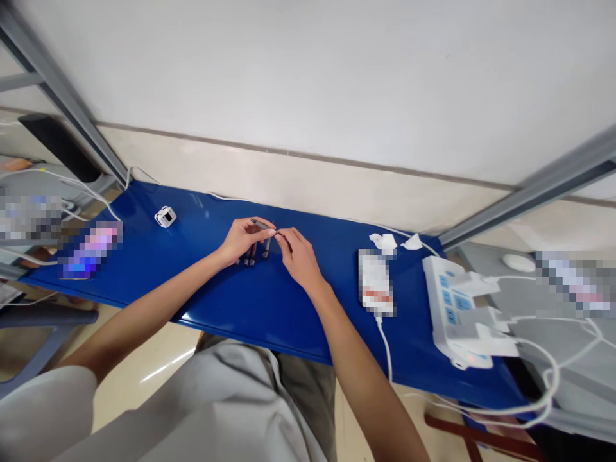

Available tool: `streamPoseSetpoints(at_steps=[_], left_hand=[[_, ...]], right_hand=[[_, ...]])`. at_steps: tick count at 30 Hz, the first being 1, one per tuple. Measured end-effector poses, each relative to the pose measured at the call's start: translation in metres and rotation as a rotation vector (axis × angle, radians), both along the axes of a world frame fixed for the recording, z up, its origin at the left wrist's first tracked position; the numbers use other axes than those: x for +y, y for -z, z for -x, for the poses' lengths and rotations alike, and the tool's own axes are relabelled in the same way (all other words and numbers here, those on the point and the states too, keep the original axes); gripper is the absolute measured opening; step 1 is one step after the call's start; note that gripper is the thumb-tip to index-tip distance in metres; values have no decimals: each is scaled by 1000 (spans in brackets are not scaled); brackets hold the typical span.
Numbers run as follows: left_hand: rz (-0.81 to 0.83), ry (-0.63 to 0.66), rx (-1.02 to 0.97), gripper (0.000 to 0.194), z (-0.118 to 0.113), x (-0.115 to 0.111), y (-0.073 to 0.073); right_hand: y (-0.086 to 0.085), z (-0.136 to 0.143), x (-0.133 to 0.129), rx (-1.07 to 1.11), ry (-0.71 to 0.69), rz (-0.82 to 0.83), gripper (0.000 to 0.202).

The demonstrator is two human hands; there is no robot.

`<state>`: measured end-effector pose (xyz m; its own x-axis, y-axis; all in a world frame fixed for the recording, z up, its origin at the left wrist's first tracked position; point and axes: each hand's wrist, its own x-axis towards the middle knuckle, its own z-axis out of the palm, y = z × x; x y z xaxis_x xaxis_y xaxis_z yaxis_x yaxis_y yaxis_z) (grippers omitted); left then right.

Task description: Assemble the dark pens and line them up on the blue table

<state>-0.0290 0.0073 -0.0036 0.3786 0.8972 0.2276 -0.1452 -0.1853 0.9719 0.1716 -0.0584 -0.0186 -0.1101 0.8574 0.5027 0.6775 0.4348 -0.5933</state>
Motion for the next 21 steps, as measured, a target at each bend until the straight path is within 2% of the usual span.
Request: streamPoseSetpoints(at_steps=[3,8,13,18,21], left_hand=[[-3,3,6,44,0,1,1],[-17,12,-2,44,0,2,3],[-1,7,-8,47,-1,3,4],[-12,-4,-2,44,0,4,6],[-5,-5,0,44,0,6,9]], right_hand=[[0,0,0,26,30,27,35],[1,-2,1,-31,-16,-7,44],[5,-2,2,56,25,31,37],[4,-3,3,-6,-23,-16,39],[5,-3,3,16,37,0,38]])
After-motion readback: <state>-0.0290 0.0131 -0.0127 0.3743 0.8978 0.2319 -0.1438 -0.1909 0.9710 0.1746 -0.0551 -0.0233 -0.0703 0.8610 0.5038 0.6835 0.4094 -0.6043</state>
